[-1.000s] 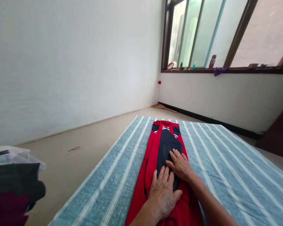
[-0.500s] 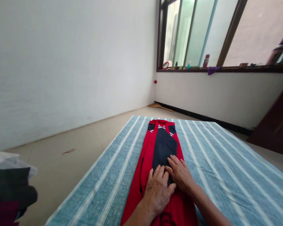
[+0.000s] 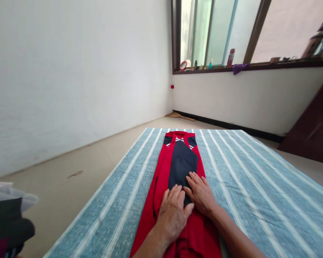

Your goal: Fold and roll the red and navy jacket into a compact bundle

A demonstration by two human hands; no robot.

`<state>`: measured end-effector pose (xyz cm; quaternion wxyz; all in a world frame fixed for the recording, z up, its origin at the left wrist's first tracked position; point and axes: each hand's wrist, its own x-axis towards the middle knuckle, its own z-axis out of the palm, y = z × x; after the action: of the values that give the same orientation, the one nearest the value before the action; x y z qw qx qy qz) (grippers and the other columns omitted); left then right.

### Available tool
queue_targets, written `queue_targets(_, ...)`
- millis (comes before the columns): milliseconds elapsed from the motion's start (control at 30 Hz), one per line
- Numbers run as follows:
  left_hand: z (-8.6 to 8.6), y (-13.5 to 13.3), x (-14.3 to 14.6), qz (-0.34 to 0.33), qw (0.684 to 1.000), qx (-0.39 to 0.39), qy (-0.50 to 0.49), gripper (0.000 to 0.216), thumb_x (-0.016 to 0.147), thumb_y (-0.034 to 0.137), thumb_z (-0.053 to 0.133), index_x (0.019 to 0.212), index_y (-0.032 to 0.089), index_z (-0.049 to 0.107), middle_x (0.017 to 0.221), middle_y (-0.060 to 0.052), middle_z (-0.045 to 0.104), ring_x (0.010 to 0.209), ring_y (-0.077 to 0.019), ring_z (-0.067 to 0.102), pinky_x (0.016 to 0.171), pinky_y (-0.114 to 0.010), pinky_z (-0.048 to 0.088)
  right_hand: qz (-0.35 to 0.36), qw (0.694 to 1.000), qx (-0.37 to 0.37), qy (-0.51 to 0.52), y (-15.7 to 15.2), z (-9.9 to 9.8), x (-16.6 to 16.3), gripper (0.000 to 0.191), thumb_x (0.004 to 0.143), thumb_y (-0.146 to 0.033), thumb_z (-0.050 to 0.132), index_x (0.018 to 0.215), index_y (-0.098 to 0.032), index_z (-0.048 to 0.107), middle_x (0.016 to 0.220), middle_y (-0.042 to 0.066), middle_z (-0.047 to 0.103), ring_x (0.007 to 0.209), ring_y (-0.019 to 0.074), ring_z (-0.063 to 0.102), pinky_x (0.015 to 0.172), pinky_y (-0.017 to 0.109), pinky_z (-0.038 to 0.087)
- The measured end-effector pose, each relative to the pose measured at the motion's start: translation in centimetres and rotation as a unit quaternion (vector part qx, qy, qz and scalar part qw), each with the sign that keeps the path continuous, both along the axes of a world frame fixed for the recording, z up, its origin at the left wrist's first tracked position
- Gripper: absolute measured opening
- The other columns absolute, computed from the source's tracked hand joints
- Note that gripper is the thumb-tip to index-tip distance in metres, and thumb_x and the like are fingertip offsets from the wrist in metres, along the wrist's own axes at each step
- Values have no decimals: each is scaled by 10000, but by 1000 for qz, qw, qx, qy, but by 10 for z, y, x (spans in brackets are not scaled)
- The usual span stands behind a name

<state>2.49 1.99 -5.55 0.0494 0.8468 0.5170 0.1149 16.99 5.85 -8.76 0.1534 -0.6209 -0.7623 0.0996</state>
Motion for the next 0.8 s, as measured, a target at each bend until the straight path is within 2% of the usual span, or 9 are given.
queue_targets(800, 4, -1, 0, 0, 999, -31, 9, 322, 870, 273, 562, 1167, 165, 619, 1364, -145, 499, 1299, -273, 406, 1083, -500, 300, -7, 1000, 14, 20, -2, 4, -1, 438, 913, -363, 439, 1317, -206, 503, 1447, 84, 387, 1357, 241, 299, 1100, 450, 225)
